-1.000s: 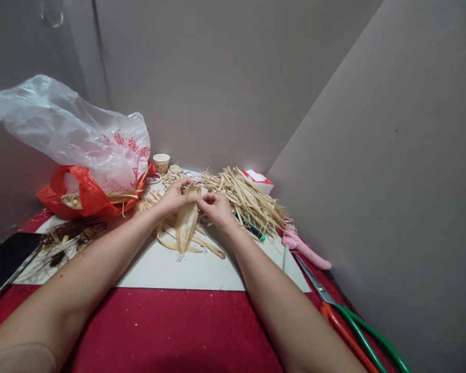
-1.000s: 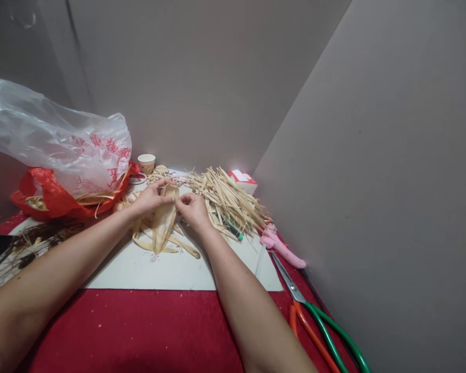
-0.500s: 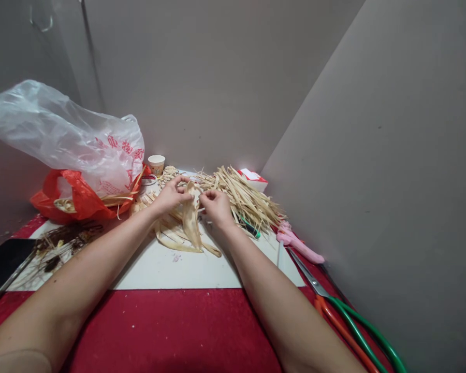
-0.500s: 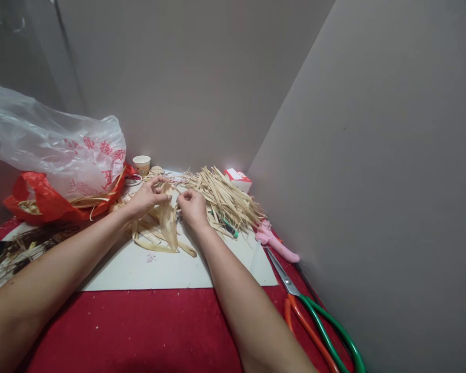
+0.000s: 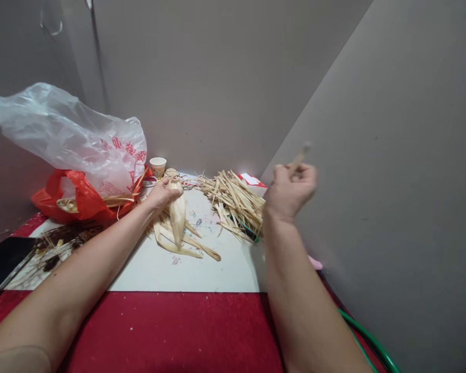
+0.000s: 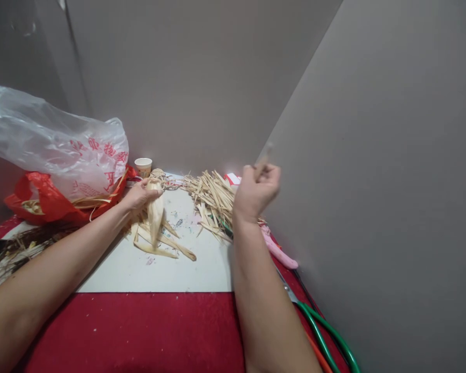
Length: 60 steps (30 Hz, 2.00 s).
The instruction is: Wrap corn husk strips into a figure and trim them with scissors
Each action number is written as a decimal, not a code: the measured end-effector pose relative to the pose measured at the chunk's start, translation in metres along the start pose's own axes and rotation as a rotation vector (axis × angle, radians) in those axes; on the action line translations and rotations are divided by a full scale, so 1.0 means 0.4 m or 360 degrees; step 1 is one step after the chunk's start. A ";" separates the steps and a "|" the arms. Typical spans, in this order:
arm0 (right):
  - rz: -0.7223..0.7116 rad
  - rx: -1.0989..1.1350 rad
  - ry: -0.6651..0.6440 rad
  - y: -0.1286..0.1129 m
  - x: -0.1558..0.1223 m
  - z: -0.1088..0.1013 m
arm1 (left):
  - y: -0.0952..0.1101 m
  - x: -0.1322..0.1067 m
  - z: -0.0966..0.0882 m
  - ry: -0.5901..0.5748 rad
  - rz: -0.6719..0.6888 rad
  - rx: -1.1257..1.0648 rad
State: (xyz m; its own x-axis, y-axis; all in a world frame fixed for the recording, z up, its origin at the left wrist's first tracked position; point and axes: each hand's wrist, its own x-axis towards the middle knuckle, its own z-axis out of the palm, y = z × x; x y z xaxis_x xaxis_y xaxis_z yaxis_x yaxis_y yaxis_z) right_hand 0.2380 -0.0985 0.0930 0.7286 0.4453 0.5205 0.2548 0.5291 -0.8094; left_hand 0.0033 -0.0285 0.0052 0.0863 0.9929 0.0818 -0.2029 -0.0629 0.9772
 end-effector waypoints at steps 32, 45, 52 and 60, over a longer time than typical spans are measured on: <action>0.0172 -0.0558 -0.1603 0.170 -0.194 0.073 | 0.000 -0.025 0.026 -0.0460 0.0006 0.0427; 0.0024 -0.0698 -0.1644 0.167 -0.197 0.073 | 0.005 -0.043 0.034 -0.0425 0.0017 0.0466; -0.0171 -0.0917 -0.1586 0.167 -0.204 0.075 | 0.020 -0.055 0.040 -0.0476 0.0010 0.0424; 0.0258 -0.0548 -0.1056 0.184 -0.159 0.070 | 0.035 -0.054 0.049 -0.0541 -0.0069 0.0202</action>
State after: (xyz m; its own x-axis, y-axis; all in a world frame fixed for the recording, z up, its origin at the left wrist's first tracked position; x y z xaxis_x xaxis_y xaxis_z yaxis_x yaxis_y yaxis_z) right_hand 0.1926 -0.0677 0.0080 0.2670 0.8963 0.3542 0.4403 0.2135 -0.8721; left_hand 0.0177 -0.0528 0.0210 0.4161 0.9058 0.0793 -0.0709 -0.0546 0.9960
